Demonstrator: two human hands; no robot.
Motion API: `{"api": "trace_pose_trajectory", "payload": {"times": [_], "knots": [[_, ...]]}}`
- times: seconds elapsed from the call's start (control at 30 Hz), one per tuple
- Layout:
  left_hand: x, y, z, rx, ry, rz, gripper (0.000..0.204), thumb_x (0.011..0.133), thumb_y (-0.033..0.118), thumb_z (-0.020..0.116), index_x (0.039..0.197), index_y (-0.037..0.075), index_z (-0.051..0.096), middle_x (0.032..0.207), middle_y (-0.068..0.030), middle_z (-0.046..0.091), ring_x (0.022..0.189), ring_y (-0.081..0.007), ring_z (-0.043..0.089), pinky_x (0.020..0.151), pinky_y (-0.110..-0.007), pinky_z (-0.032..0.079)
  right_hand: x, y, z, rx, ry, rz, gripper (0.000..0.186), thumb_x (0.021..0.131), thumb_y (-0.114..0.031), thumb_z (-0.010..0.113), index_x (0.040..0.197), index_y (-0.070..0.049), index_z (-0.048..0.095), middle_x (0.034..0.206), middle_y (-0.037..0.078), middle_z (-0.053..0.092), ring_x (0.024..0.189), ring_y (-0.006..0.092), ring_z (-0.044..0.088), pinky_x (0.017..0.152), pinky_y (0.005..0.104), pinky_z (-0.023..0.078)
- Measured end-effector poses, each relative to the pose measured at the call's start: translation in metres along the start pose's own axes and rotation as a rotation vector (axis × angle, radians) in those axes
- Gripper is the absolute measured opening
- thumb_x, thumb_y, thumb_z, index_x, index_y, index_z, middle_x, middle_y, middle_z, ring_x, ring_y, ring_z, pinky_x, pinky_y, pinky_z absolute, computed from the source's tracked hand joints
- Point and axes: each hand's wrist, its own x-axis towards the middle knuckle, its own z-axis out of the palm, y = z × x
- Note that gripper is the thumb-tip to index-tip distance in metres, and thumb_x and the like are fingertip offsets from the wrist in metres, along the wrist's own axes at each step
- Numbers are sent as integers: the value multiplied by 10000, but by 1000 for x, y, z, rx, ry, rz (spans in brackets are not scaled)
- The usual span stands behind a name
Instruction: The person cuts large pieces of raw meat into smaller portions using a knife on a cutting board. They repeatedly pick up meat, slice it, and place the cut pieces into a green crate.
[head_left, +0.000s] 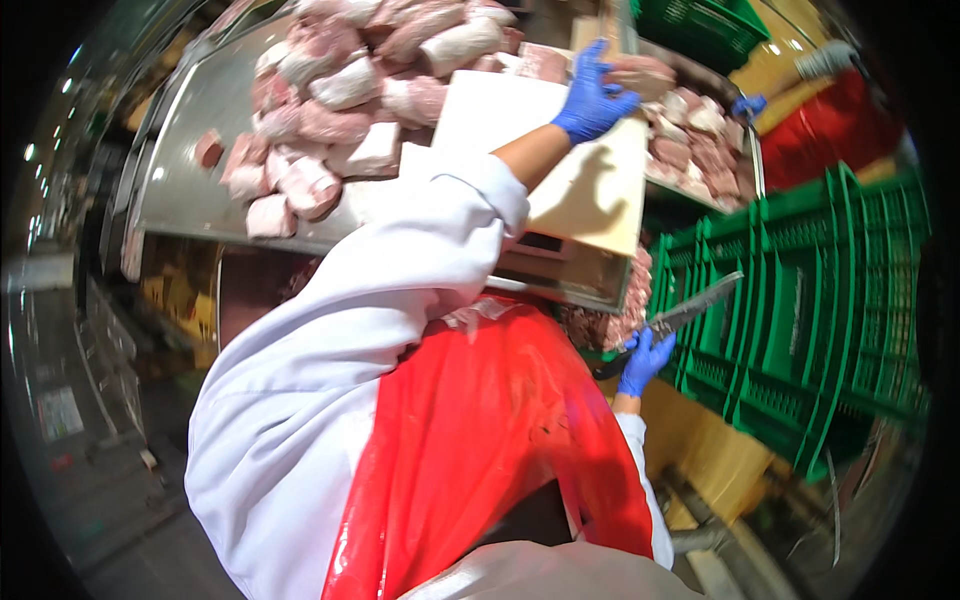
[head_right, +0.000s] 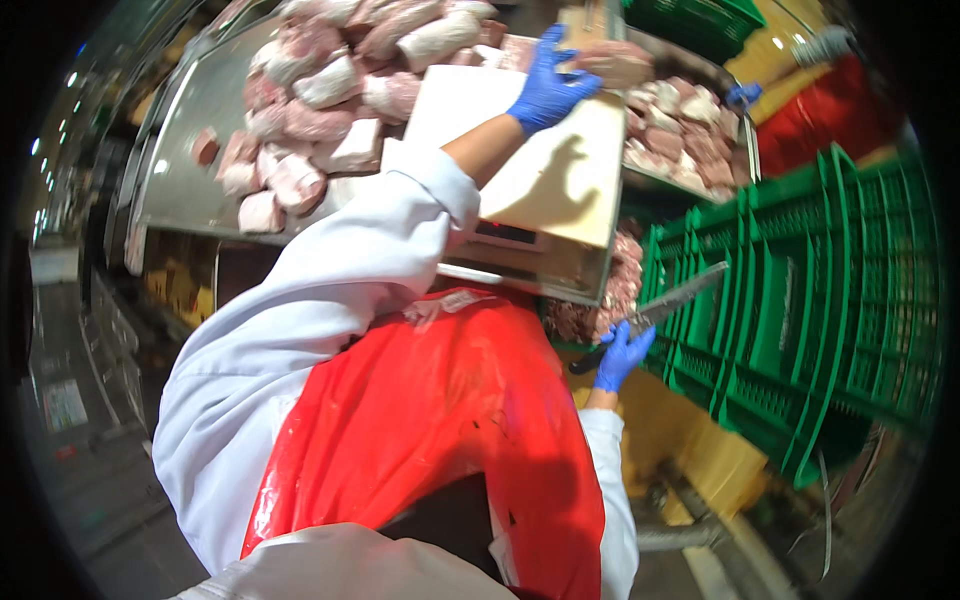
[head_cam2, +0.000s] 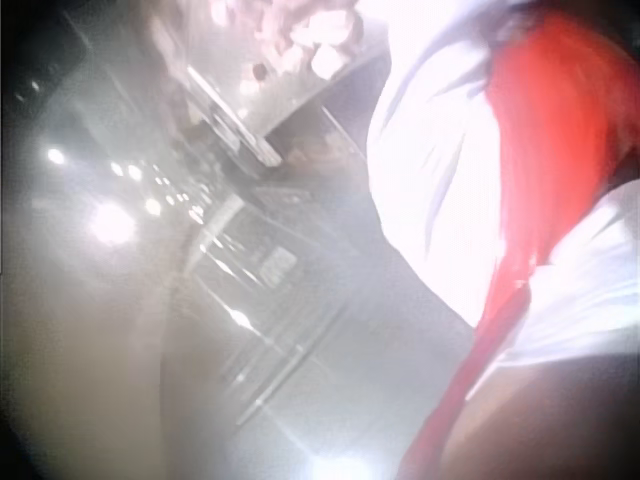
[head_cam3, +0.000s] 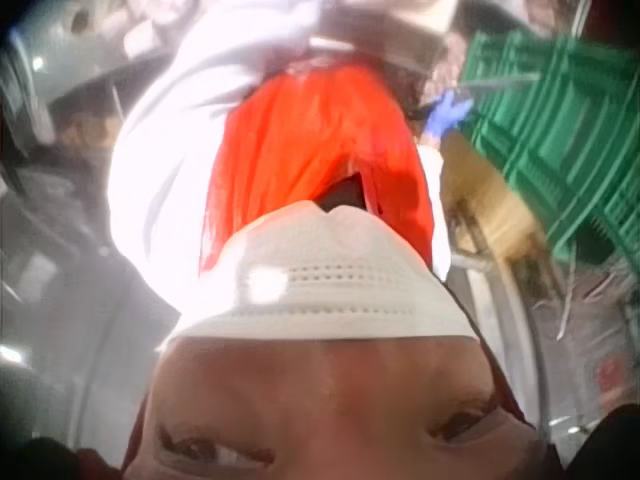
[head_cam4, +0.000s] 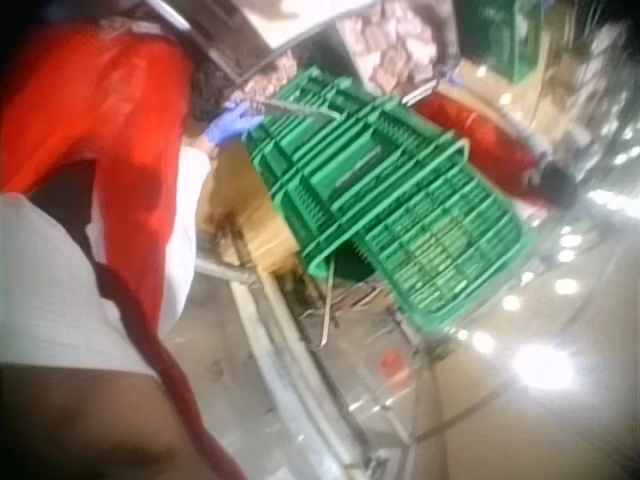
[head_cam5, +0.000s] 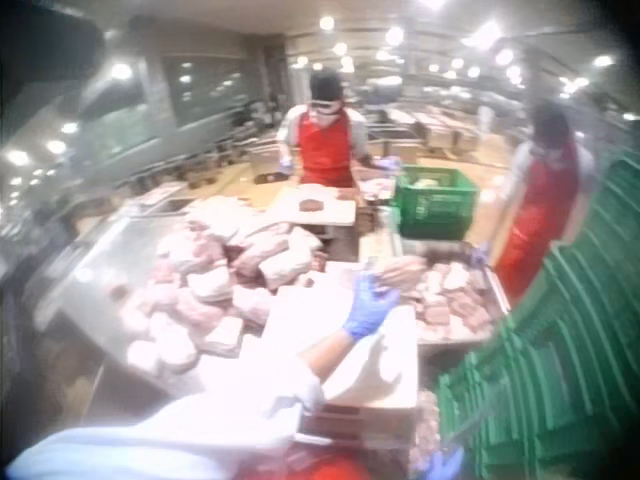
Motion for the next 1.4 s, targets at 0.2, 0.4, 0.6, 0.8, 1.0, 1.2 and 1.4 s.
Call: {"api": "trace_pose_trajectory", "payload": {"times": [0.2, 0.4, 0.6, 0.8, 1.0, 1.2, 1.4], "knots": [[-52, 10, -122, 383, -61, 148, 777, 832, 136, 792, 1490, 76, 384, 1437, -111, 458, 1277, -263, 535, 1007, -399, 504, -14, 9, -6, -32, 4, -58, 490, 975, 13, 572, 1432, -8, 394, 962, 94, 597, 694, 141, 590, 503, 243, 489], [-106, -61, -412, 1136, 203, 162, 725, 794, 249, 815, 1374, -14, 471, 1297, -200, 525, 1234, -357, 527, 1081, -444, 420, -54, -3, 8, -45, -8, 45, 498, 983, -21, 584, 1439, 11, 386, 964, 115, 621, 698, 139, 596, 493, 242, 500], [-93, -37, -531, 1508, 308, 161, 833, 747, 421, 799, 1407, 37, 469, 1442, -211, 476, 1317, -394, 470, 1122, -506, 353, -81, -20, 34, -108, 57, 27, 500, 981, -26, 589, 1436, 18, 386, 961, 123, 622, 725, 153, 612, 499, 236, 504], [47, -12, -571, 1625, 85, 347, 854, 764, 555, 759, 1421, 76, 500, 1431, -215, 522, 1308, -405, 504, 1097, -516, 389, -95, -22, 74, -121, 48, 64, 493, 972, 3, 579, 1431, -5, 401, 1017, 97, 614, 732, 144, 622, 527, 249, 510], [77, -21, -589, 1556, -343, 530, 653, 817, 278, 735, 1368, 13, 505, 1322, -249, 577, 1164, -442, 578, 990, -518, 466, -109, -45, 135, -101, 33, -9, 454, 966, 8, 615, 1389, -26, 453, 924, 82, 645, 612, 96, 587, 506, 239, 494], [7, -22, -497, 1711, -349, 70, 731, 735, 275, 773, 1337, -12, 473, 1240, -255, 592, 1184, -437, 570, 1009, -525, 452, -173, -30, 134, -167, 163, 35, 465, 972, -6, 612, 1404, -9, 442, 910, 70, 636, 677, 107, 620, 510, 234, 515], [54, -17, -485, 1550, -424, -147, 686, 689, 253, 812, 1254, 11, 506, 1083, -272, 666, 1021, -481, 643, 888, -526, 515, -190, -24, 132, -158, 147, 49, 461, 962, -8, 617, 1392, 8, 454, 906, 72, 658, 660, 94, 627, 520, 236, 524]]}}
